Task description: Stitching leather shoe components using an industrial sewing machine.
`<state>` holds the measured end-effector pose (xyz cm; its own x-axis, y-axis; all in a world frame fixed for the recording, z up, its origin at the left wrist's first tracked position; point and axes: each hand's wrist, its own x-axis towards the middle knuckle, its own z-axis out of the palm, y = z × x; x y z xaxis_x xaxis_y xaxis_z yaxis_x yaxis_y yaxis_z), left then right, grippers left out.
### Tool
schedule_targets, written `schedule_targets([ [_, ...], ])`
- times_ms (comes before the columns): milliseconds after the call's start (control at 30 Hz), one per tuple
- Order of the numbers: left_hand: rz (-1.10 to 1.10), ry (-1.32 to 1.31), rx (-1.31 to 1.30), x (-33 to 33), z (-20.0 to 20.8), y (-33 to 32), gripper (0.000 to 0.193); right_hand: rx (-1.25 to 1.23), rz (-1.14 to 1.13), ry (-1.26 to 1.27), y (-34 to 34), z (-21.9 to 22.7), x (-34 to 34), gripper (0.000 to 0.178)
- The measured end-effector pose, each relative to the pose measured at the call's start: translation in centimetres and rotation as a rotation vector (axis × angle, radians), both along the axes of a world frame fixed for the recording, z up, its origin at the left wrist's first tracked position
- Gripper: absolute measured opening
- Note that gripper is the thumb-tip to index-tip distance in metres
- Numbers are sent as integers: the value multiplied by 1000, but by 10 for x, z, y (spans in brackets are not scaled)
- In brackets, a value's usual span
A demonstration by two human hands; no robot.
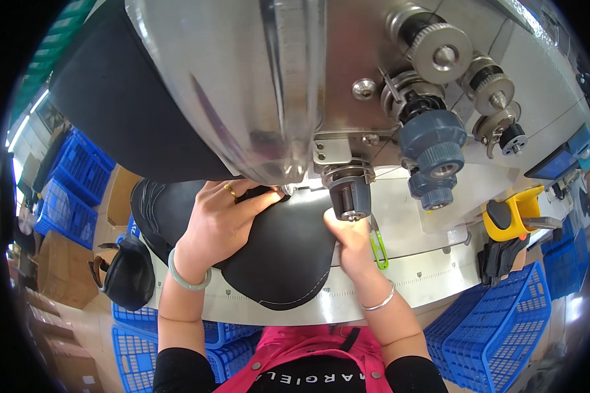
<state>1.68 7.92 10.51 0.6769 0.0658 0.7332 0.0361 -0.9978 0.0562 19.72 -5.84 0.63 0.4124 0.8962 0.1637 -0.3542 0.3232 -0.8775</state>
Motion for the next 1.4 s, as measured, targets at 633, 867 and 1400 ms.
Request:
schedule_targets([
  [633,-35,87,-121,-6,23,-9,21,-251,-211,-577,-13,63,40,29],
  [867,21,94,-204,-1,10,-33,26,-301,-255,-796,-1,85,50,20],
  [1400,65,50,-153,3,3,-40,23,-268,-161,-318,8,63,69,18],
])
